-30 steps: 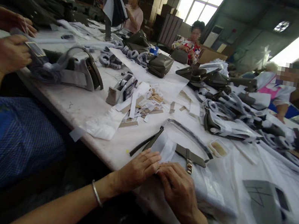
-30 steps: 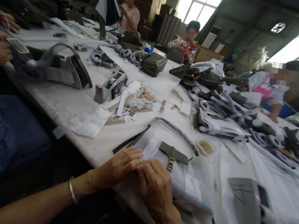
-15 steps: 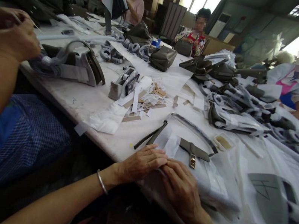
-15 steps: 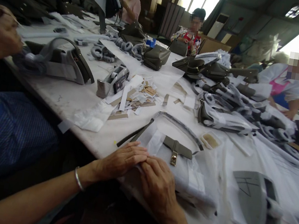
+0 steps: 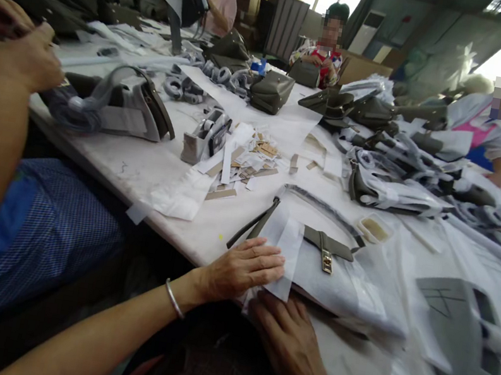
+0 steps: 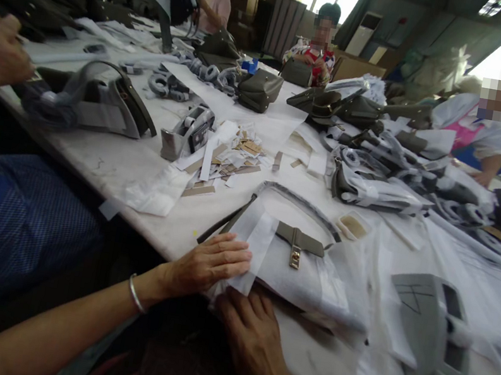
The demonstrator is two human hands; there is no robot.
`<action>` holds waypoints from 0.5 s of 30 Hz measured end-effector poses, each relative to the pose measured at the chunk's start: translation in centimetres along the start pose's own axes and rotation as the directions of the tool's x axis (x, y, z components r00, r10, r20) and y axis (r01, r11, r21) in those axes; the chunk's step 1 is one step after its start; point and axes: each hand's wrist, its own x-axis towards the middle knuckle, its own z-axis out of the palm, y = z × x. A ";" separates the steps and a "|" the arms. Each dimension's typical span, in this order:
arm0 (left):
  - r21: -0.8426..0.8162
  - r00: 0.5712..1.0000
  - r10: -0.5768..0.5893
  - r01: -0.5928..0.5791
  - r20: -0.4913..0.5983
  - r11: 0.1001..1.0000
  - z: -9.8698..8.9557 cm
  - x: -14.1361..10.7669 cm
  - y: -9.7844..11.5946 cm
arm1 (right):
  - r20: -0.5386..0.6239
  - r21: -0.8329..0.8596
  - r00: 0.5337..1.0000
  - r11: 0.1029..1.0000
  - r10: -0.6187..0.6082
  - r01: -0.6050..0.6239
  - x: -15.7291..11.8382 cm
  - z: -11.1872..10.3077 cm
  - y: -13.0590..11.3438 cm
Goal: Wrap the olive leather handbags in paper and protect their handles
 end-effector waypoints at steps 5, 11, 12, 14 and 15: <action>0.051 0.999 -0.009 0.007 0.040 0.999 0.4 -0.1 0.0 | -0.086 0.169 0.996 0.986 0.026 -0.011 1.0 0.7 0.1; 0.044 0.996 -0.059 0.056 0.071 0.997 1.3 -0.1 -0.5 | -0.133 0.370 0.981 0.925 0.141 -0.083 2.0 0.7 -1.2; 0.044 0.994 -0.069 0.066 0.080 0.997 1.4 -0.1 -0.5 | -0.123 0.386 0.983 0.919 0.137 -0.080 2.0 0.6 -1.5; 0.037 0.992 -0.085 0.082 0.098 0.996 1.5 0.0 -0.6 | -0.105 0.405 0.989 0.913 0.105 -0.054 1.7 0.4 -2.4; 0.033 0.990 -0.091 0.088 0.103 0.996 1.5 0.0 -0.6 | -0.099 0.409 0.991 0.912 0.090 -0.042 1.5 0.3 -2.8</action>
